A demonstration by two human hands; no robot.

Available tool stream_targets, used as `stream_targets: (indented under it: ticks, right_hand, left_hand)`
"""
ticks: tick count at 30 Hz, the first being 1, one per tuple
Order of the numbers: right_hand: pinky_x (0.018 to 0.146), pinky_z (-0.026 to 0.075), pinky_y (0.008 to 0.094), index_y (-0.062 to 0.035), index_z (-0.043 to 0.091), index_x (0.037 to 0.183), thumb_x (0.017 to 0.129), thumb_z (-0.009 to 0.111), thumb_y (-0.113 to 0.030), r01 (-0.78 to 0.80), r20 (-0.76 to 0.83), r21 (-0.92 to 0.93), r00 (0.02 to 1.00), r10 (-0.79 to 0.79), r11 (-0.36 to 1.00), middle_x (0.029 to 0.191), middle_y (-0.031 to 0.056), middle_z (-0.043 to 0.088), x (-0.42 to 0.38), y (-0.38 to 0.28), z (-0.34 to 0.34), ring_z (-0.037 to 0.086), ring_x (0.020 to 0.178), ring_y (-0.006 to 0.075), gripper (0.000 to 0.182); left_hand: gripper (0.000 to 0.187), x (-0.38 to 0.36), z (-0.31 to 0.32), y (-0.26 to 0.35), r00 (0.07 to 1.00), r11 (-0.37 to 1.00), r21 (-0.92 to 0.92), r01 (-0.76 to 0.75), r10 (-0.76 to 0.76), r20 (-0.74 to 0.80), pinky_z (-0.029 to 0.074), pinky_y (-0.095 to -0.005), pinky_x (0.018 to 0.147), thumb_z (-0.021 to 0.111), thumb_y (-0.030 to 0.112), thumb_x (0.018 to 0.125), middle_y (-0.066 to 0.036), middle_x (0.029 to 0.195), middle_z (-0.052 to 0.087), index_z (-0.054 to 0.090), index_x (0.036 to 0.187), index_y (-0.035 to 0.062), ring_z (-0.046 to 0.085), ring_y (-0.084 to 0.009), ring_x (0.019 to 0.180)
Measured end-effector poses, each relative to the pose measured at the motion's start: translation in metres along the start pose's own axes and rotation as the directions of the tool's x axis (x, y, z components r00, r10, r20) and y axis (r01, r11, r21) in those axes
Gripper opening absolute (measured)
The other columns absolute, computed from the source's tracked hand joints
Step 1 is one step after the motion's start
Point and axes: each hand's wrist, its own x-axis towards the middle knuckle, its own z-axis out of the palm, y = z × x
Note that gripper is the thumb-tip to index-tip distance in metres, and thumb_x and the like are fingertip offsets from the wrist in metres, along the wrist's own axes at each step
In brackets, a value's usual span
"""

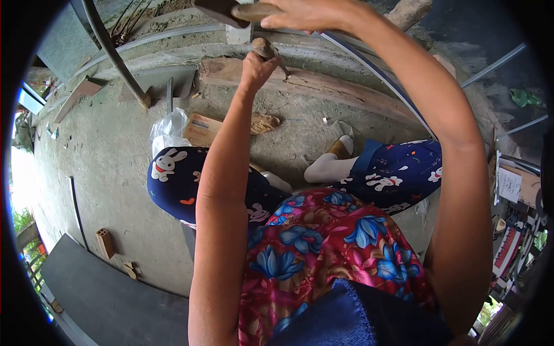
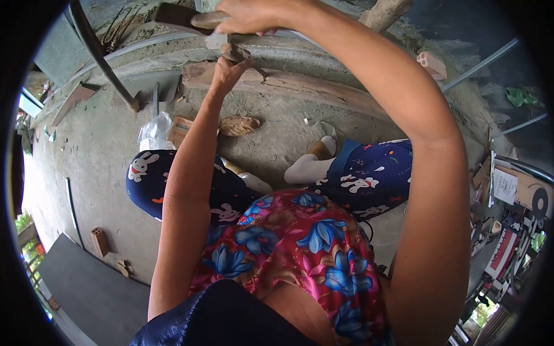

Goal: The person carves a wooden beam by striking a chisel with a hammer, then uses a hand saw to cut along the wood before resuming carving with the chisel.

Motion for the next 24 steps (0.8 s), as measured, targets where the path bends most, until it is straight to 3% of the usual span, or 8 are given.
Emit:
stream_targets:
  ticks: [2, 7, 10, 13, 20, 21, 22, 24]
  right_hand:
    - [0.061, 0.047, 0.0404, 0.0082, 0.055, 0.102, 0.09, 0.058, -0.024, -0.375, 0.2, -0.01, 0.907, 0.369, 0.927, 0.078, 0.0211, 0.062, 0.0, -0.059, -0.045, 0.061, 0.071, 0.0282, 0.034]
    - [0.064, 0.048, 0.0417, 0.0092, 0.055, 0.105, 0.09, 0.056, -0.028, -0.496, 0.369, -0.228, 0.752, 0.546, 0.838, 0.085, 0.0269, 0.061, -0.013, -0.034, -0.012, 0.063, 0.076, 0.0318, 0.04]
    - [0.066, 0.048, 0.0428, 0.008, 0.055, 0.107, 0.089, 0.058, -0.028, -0.178, 0.279, -0.33, 0.92, 0.276, 0.927, 0.088, 0.0269, 0.062, -0.023, -0.006, 0.001, 0.063, 0.079, 0.0322, 0.04]
    - [0.066, 0.048, 0.0427, 0.0065, 0.055, 0.107, 0.088, 0.058, -0.029, -0.417, 0.254, -0.168, 0.857, 0.448, 0.893, 0.088, 0.0258, 0.062, -0.03, -0.028, -0.028, 0.063, 0.079, 0.0316, 0.04]
    - [0.063, 0.047, 0.039, 0.0051, 0.054, 0.103, 0.09, 0.058, -0.03, -0.463, -0.015, 0.003, 0.886, 0.463, 0.886, 0.082, 0.02, 0.062, -0.03, -0.063, -0.038, 0.062, 0.073, 0.0266, 0.038]
    - [0.046, 0.05, 0.0336, -0.0035, 0.061, 0.109, 0.091, 0.053, -0.031, 0.056, -0.411, -0.266, 0.896, -0.165, 0.962, 0.067, 0.0119, 0.061, -0.027, 0.004, 0.02, 0.059, 0.052, 0.0196, 0.033]
    - [0.054, 0.053, 0.0346, -0.0021, 0.059, 0.111, 0.09, 0.055, -0.034, -0.34, 0.044, -0.149, 0.936, 0.349, 0.929, 0.08, 0.0162, 0.064, -0.038, -0.031, 0.0, 0.064, 0.067, 0.0203, 0.038]
    - [0.046, 0.046, 0.0362, -0.0013, 0.054, 0.103, 0.091, 0.055, -0.035, -0.617, 0.141, -0.02, 0.777, 0.613, 0.787, 0.06, 0.0097, 0.056, -0.041, -0.027, 0.009, 0.055, 0.048, 0.0176, 0.036]
  left_hand:
    - [0.031, 0.003, -0.002, -0.002, 0.998, 0.999, -0.046, 0.013, -0.01, 0.055, 0.048, -0.0307, 0.073, 0.073, 0.018, 0.076, -0.006, 0.086, 0.067, 0.063, 0.098, -0.0006, 0.058, -0.0154, 0.076]
    - [0.03, 0.0, 0.003, 0.007, 0.999, 0.999, 0.022, -0.044, 0.044, 0.004, 0.05, -0.0344, 0.071, 0.075, 0.022, 0.072, -0.013, 0.081, 0.068, 0.064, 0.088, -0.0011, 0.063, -0.0201, 0.073]
    - [0.03, -0.001, 0.005, 0.006, 1.0, 0.999, 0.049, -0.009, 0.008, 0.028, 0.05, -0.0345, 0.071, 0.074, 0.023, 0.073, -0.014, 0.081, 0.069, 0.065, 0.088, -0.0014, 0.063, -0.0205, 0.074]
    - [0.031, 0.006, 0.002, -0.018, 1.0, 1.0, -0.008, 0.024, -0.024, 0.01, 0.05, -0.0344, 0.072, 0.075, 0.024, 0.073, -0.014, 0.082, 0.069, 0.066, 0.088, -0.0008, 0.064, -0.0205, 0.075]
    - [0.032, 0.009, 0.002, -0.005, 0.998, 0.999, 0.033, 0.039, -0.041, 0.047, 0.05, -0.035, 0.072, 0.076, 0.026, 0.073, -0.014, 0.082, 0.069, 0.066, 0.088, -0.0008, 0.065, -0.0222, 0.076]
    - [0.032, 0.008, 0.002, -0.003, 0.998, 0.998, 0.05, 0.033, -0.035, 0.047, 0.05, -0.035, 0.072, 0.075, 0.025, 0.073, -0.014, 0.082, 0.069, 0.066, 0.088, -0.0008, 0.064, -0.0223, 0.076]
    - [0.031, 0.007, 0.001, -0.003, 0.999, 0.997, 0.077, 0.004, -0.008, 0.05, 0.05, -0.0349, 0.072, 0.075, 0.025, 0.073, -0.014, 0.082, 0.069, 0.065, 0.089, -0.0005, 0.064, -0.0224, 0.076]
    - [0.031, 0.004, 0.003, -0.002, 0.995, 0.99, 0.128, -0.066, 0.056, 0.076, 0.05, -0.0346, 0.073, 0.075, 0.024, 0.073, -0.015, 0.082, 0.068, 0.065, 0.09, 0.0002, 0.064, -0.0228, 0.076]
